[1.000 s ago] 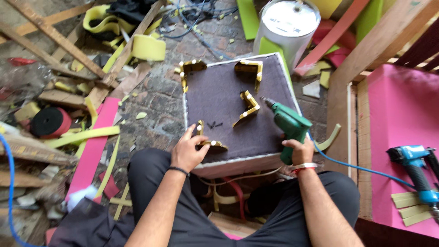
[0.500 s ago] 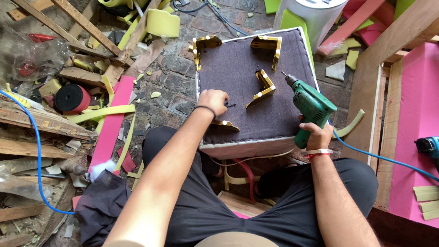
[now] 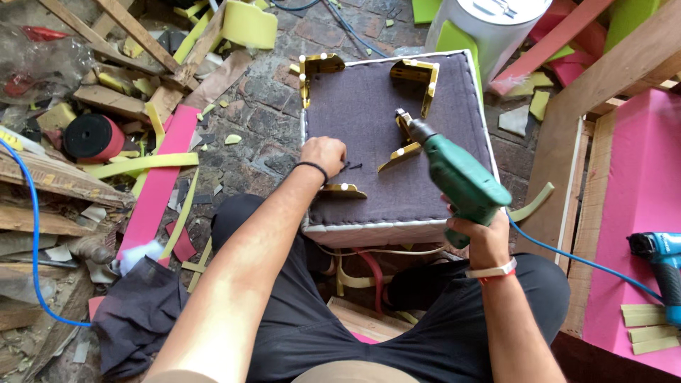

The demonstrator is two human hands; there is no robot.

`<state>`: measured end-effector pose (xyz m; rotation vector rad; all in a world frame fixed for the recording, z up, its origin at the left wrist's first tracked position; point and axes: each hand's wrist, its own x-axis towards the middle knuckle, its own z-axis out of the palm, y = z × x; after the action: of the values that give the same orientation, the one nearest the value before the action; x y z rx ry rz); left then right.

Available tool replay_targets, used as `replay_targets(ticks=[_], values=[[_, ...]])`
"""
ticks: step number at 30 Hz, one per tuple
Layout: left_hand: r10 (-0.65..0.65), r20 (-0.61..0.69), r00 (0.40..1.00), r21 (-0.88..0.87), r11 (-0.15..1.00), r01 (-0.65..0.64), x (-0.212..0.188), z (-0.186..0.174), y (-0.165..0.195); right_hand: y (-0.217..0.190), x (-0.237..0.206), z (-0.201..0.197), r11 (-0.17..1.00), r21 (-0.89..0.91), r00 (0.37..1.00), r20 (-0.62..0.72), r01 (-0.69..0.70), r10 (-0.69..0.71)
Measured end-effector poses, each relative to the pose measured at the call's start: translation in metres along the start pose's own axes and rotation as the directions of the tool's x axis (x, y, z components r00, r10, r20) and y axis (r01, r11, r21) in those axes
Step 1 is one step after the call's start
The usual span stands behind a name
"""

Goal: The person uses a corded drill to attach metal legs to a square upholstered furniture piece. They position the legs, insert screws, and drive them in with the drill, working on multiple corners of the piece.

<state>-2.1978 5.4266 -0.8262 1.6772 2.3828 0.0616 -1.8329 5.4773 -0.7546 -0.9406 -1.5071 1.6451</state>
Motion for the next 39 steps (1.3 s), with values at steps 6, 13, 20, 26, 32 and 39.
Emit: replay_targets(ticks=[6,13,20,26,32,39], values=[[0.031,-0.085,0.996,-0.174,0.984,-0.046,-0.015,-0.025,0.004,-0.015,-0.028,0.016,0.985,-0.015,0.984,0.056,-0.171,0.172],[-0.153,-0.232,0.961,-0.802,0.588,-0.1,-0.085,-0.035,-0.015,-0.033,-0.034,0.016,0.962,0.03,0.946,0.197,-0.27,0.259],[-0.152,-0.278,0.949,-0.865,0.468,-0.178,-0.104,-0.024,-0.029,-0.054,-0.032,0.035,0.971,-0.061,0.941,0.24,-0.232,0.24],[-0.115,-0.306,0.945,-0.874,0.427,-0.231,-0.112,-0.013,-0.028,-0.052,-0.029,0.031,0.964,-0.144,0.918,0.303,-0.222,0.257],[-0.1,-0.337,0.936,-0.873,0.405,-0.271,-0.112,-0.009,-0.035,-0.045,-0.031,0.033,0.951,-0.117,0.912,0.273,-0.285,0.307],[-0.02,-0.196,0.98,-0.942,0.281,-0.182,-0.107,0.004,-0.042,-0.053,-0.029,0.033,0.959,-0.142,0.909,0.311,-0.245,0.279]])
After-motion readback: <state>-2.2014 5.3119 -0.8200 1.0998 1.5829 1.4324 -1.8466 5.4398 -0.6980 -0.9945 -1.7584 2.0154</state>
